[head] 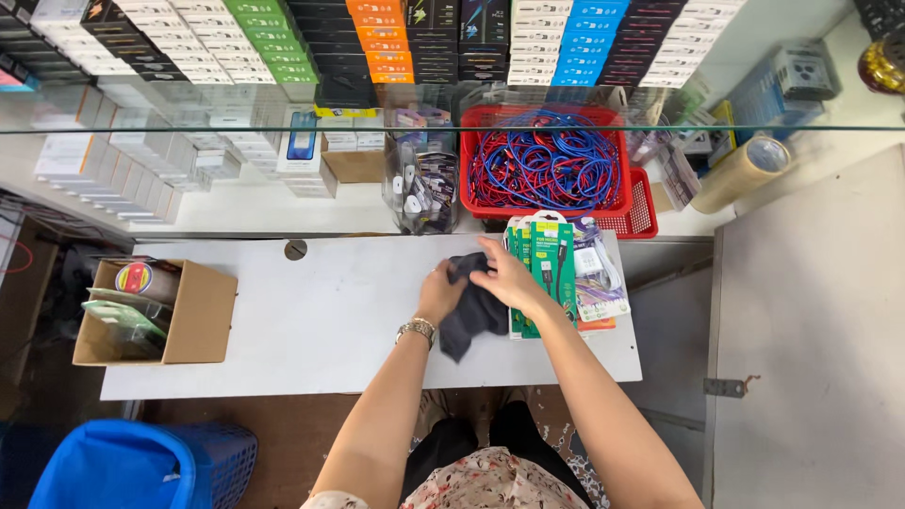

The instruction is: The person wipes small electronics boxes with a dark cloth and stacks them on a glass shelf. They handle purple and green boxes, wiping each one before placing it in a neat row.

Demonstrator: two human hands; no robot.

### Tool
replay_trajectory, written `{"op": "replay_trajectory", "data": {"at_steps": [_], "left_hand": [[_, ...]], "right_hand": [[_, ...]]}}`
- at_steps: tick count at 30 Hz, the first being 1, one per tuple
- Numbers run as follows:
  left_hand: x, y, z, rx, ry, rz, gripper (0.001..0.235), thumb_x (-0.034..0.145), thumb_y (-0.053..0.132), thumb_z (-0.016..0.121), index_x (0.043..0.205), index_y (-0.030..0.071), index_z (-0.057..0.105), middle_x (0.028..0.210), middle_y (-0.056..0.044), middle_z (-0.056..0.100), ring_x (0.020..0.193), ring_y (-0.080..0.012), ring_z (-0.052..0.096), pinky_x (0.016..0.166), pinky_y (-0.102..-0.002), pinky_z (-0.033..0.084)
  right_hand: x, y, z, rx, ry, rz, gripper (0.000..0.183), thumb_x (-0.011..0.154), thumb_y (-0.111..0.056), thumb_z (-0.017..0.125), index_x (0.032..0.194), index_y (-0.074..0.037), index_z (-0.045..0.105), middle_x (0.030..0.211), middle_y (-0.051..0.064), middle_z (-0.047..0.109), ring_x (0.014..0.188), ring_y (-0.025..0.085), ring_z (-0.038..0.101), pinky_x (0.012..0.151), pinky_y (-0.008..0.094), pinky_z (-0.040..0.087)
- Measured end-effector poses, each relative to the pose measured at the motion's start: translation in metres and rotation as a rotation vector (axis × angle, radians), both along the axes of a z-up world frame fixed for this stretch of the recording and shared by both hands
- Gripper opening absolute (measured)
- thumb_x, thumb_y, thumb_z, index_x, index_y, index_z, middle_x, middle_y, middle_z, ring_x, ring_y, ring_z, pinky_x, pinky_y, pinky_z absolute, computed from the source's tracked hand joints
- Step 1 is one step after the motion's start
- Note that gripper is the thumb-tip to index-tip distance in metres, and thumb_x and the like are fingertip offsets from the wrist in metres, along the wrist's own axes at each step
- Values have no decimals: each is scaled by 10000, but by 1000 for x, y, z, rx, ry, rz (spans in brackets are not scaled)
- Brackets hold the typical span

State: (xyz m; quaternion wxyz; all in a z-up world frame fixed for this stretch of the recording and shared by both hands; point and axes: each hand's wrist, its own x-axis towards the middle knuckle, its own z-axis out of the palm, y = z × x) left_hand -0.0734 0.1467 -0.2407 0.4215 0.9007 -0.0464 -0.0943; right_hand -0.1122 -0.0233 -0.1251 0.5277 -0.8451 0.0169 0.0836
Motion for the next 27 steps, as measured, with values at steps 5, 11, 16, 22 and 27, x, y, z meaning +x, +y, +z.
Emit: {"op": "replay_trajectory", "data": {"at_steps": [5, 11, 16, 22, 27], "left_hand": [[27, -21, 95, -609, 128, -159, 366, 870, 313, 714, 1092, 23, 691, 998, -80, 719, 945, -192, 681, 845, -342, 536], [19, -68, 168, -474, 107, 15, 504, 1027, 465, 563, 1061, -8, 733, 888, -185, 723, 836, -288, 670, 766, -399, 525], [-1, -98, 129, -323, 63, -52, 543, 1023, 502, 471, 1221, 45, 686, 1139, -216, 720, 1096, -347, 660, 936, -408, 484], [2, -118, 81, -445, 294, -56, 580, 992, 474, 532, 1301, 0, 657, 1242, -209, 707, 1163, -291, 654, 1008, -400, 478], [31, -107, 95, -873, 710, -51, 518, 936, 398, 656, 1270, 3, 687, 1214, -140, 717, 1000, -215, 667, 843, -358, 528]], "right_hand": [[-23, 27, 29, 183, -292, -157, 1132, 717, -242, 866, 1568, -48, 144, 1433, 218, 500, 1264, 311, 559, 1023, 390, 445], [-44, -20, 79, 51, -233, -650, 857, 809, -298, 775, 1536, -55, 393, 1324, 197, 680, 1194, 293, 698, 1028, 365, 534], [-66, -62, 88, -237, -214, -662, 944, 807, -340, 836, 1553, -71, 323, 1397, 278, 601, 1268, 394, 620, 1052, 441, 493], [-68, -36, 63, -421, 81, -604, 1250, 715, -371, 883, 1644, -175, 70, 1360, 354, 510, 1226, 500, 577, 1027, 481, 481], [-65, -40, 76, -326, -106, -551, 1210, 698, -293, 893, 1633, -161, 137, 1422, 313, 494, 1242, 488, 579, 1031, 471, 474]]}}
